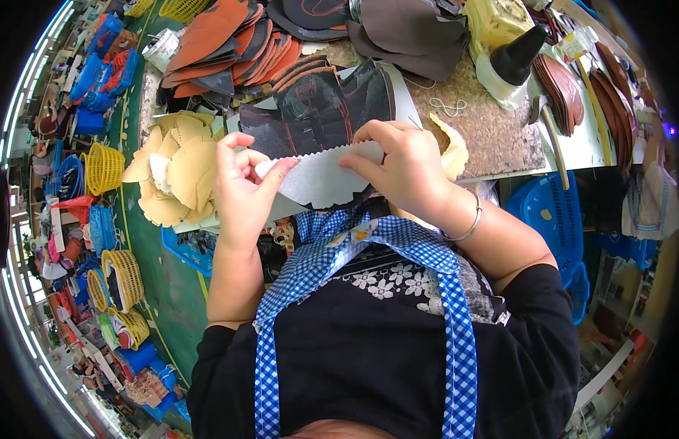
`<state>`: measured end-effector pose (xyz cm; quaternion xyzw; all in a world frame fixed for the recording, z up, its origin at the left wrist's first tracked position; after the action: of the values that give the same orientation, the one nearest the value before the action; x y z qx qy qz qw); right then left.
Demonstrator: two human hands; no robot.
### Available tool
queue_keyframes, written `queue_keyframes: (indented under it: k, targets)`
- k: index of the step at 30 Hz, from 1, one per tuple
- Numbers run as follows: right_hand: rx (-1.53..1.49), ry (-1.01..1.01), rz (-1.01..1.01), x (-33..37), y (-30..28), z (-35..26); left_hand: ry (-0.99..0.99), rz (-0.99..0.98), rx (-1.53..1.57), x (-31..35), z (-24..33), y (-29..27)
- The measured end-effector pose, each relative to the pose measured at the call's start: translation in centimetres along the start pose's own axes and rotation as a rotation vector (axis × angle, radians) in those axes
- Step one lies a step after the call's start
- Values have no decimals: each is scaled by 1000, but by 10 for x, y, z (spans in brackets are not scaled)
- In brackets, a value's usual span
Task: Manually aligning and assembling leather shoe components and linings.
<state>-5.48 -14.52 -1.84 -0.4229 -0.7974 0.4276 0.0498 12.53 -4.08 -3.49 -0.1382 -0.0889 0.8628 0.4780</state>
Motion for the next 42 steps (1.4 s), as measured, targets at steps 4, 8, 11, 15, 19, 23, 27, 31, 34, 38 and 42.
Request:
queue_keyframes:
  k: [4,8,11,15,19,23,27,31,34,38,42]
  targets:
    - [195,-99,-94,-5,9,-4,179,-46,-503,-1,6,13]
    - [346,-94,7,-31,-16,6,358,87,-880,2,33,13]
    - [139,-35,93,-82,-31,51,499,77,-805,7,50,26]
    - [375,-66,339,-137,-41,126,623,-261,-549,20,57,85]
    - [326,188,54,-151,-11,192,514,-257,-539,19,47,91]
    - [66,274,283,-137,-42,165,450,-228,-391,11,51,73]
    - [-1035,316,215,-102,-20,68,736,35,-202,-4,120,46]
    - [-1462,406,-167,-53,17,-10,866,25,-321,-14,131,52]
    - [-583,-178,274,-53,-61,-29,583,-7,-76,-17,122,30]
    - [-312,-575,-64,-54,-68,-92,277,-243,222,-11,106,28]
    - [-509,-133,-75,-81,-37,-56,114,-10,565,-14,67,10]
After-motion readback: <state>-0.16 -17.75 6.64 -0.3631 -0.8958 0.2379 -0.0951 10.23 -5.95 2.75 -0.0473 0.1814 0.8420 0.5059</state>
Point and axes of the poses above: each hand's wrist, its own x-axis away from the middle knuckle, its own y-axis out of the palm, z = x × y, the point moved 10 cm from there along -x, towards the middle knuckle, and after that the axes turned 7 degrees about x, right-handed, at the moved point
